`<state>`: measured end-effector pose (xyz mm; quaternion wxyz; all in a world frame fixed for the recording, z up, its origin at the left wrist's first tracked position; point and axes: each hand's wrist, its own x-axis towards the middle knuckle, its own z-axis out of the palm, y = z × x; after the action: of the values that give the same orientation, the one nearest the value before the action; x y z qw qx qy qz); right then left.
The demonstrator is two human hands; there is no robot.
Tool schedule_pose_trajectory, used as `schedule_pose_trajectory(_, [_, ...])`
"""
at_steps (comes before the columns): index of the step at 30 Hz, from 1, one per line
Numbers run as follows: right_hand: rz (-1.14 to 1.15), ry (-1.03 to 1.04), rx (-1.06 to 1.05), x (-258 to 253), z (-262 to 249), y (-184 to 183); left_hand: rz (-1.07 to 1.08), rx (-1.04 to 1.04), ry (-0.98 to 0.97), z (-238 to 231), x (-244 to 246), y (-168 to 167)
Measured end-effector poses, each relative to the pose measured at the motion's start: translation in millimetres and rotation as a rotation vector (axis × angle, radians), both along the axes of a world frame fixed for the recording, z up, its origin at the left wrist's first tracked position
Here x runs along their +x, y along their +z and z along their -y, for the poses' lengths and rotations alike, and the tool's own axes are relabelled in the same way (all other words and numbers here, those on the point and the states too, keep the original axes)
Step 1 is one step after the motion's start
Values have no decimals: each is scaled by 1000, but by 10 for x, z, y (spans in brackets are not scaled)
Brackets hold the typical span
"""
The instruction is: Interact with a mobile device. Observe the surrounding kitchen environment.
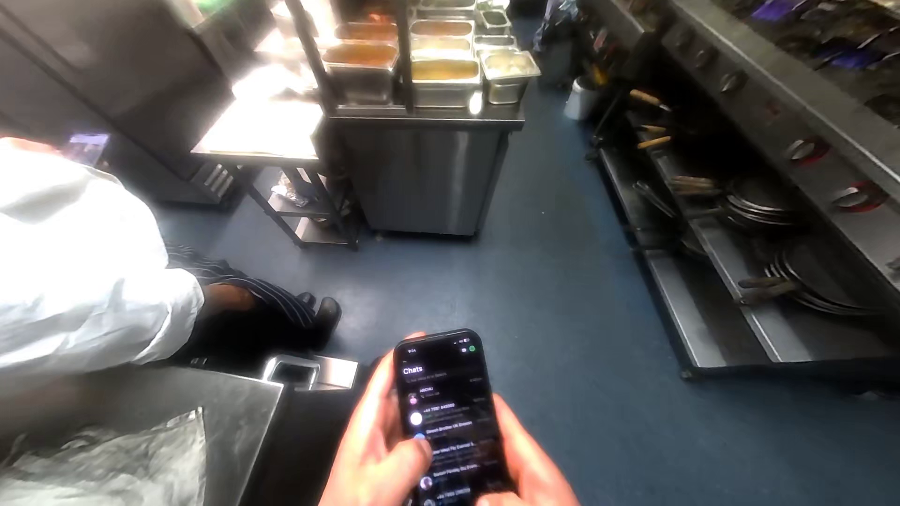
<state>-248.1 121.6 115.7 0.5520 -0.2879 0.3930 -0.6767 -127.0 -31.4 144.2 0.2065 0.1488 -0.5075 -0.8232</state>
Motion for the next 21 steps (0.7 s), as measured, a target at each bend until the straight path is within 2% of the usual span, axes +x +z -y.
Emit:
schedule_pose_trajectory(5, [5, 3, 7, -36, -4, 36, -83, 21, -93, 25, 5, -33])
schedule_pose_trajectory(21, [79, -9, -33, -91, -7, -20, -76, -50, -110, 20, -76, -79])
